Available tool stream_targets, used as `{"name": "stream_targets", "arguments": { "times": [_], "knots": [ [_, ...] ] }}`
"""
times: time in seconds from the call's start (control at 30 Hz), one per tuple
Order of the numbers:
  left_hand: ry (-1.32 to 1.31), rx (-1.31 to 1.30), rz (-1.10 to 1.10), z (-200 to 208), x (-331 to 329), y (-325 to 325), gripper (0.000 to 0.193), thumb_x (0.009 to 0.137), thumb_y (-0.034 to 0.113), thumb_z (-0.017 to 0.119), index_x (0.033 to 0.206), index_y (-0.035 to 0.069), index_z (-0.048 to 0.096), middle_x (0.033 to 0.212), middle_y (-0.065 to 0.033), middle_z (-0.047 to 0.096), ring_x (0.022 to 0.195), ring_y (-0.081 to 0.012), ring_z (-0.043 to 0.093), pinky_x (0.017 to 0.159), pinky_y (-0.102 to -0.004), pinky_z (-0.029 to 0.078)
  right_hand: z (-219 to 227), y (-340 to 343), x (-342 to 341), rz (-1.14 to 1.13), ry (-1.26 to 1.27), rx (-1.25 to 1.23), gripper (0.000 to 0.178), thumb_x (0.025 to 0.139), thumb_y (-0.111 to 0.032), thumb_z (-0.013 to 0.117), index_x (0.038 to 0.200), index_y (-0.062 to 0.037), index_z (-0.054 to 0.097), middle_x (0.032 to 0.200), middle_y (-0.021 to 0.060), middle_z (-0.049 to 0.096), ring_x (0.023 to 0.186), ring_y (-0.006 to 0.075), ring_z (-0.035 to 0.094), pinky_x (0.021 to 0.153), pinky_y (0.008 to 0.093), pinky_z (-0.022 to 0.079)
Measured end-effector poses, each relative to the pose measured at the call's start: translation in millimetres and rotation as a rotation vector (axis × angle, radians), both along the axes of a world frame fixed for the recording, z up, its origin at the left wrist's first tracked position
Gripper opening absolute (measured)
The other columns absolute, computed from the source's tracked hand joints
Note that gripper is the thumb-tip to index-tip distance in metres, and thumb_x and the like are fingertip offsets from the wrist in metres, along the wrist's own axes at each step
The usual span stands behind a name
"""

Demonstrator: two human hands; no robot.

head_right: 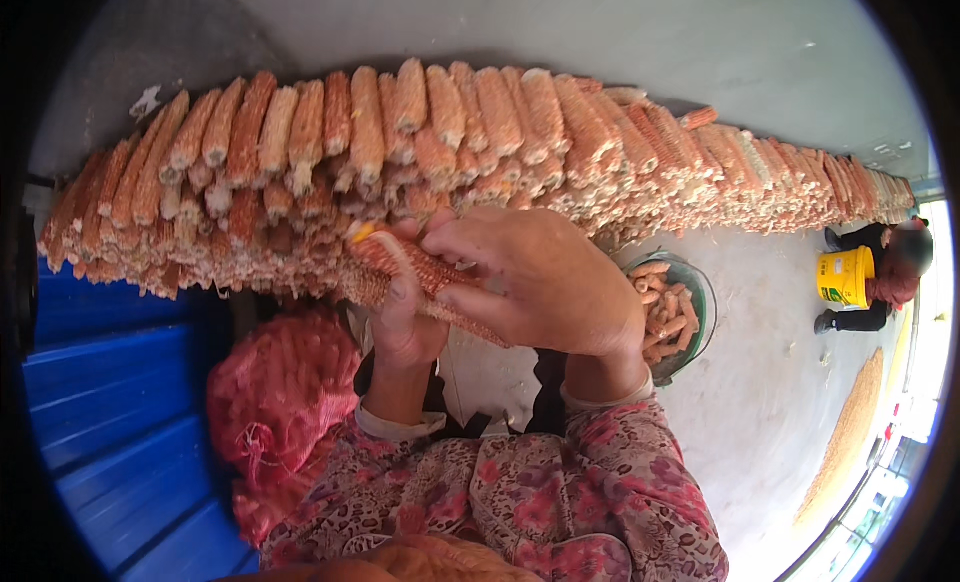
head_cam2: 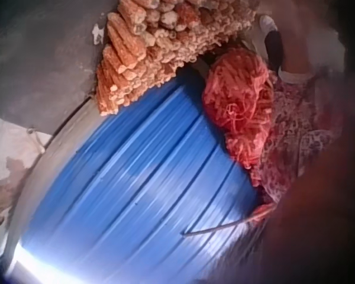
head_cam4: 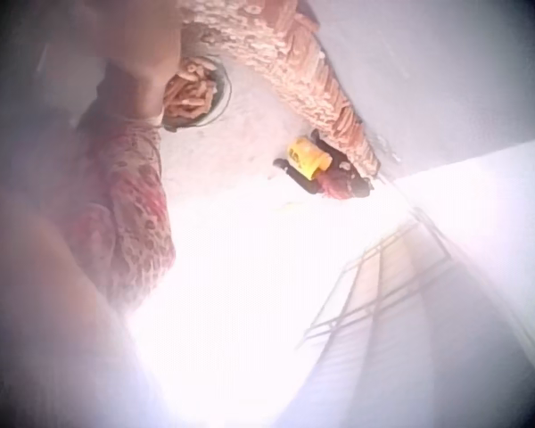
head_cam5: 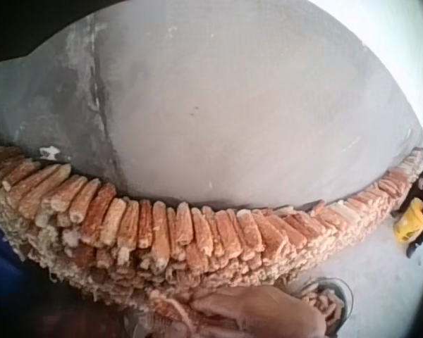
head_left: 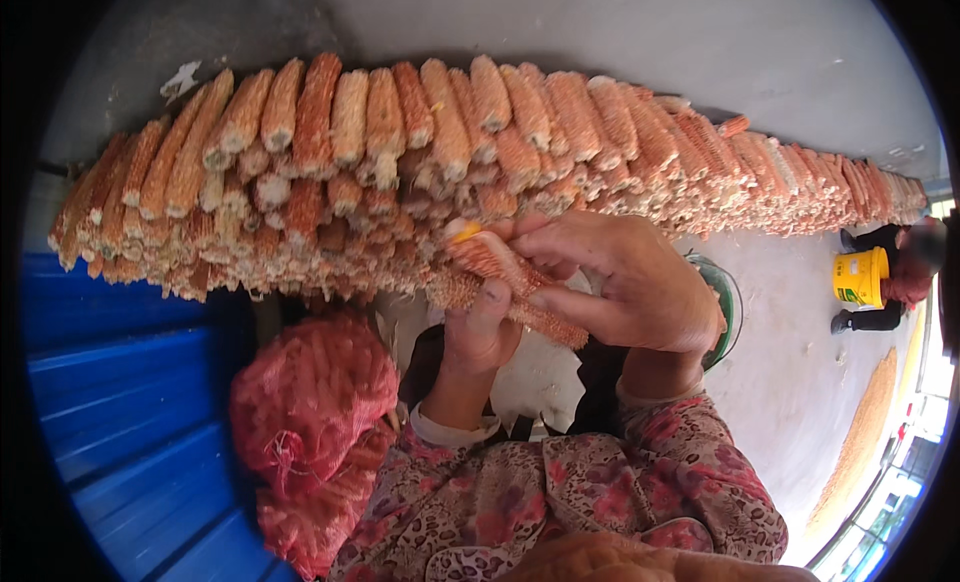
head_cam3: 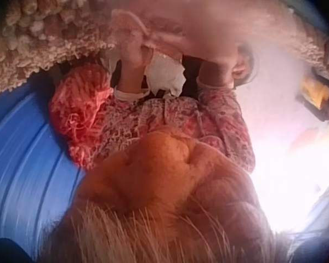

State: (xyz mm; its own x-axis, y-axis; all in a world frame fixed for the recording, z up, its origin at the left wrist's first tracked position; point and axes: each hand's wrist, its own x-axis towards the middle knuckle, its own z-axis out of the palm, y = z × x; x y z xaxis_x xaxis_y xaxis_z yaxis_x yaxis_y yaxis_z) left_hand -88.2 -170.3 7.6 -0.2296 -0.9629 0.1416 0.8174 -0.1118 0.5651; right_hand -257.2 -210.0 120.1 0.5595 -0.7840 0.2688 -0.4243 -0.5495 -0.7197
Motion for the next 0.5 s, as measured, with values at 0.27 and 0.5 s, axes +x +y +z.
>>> {"name": "stream_targets", "arguments": {
  "times": [0.27,0.5],
  "knots": [
    [-0.102,0.178,-0.26,-6.3,-5.0,7.3,0.033,0.1,0.02,0.06,0.124,-0.002,0.054,0.104,-0.0155,0.065,0.085,-0.0236,0.071,0.072,-0.0387,0.063,-4.7,-10.4,-31.4,-0.134,-0.151,0.292,0.016,0.098,-0.017,0.068,0.096,-0.0015,0.068,0.069,0.0007,0.058,0.057,0.0071,0.052,0.051,0.025,0.041],
    [0.038,0.14,-0.417,-10.6,-9.0,-3.6,0.034,0.102,0.027,0.058,0.115,-0.004,0.057,0.096,-0.0152,0.066,0.074,-0.0226,0.071,0.064,-0.0364,0.062,-39.3,-32.0,-28.7,0.095,-0.137,0.095,0.026,0.103,-0.022,0.061,0.089,-0.0002,0.059,0.069,0.0076,0.049,0.06,0.019,0.048,0.056,0.0335,0.04]
  ]
}}
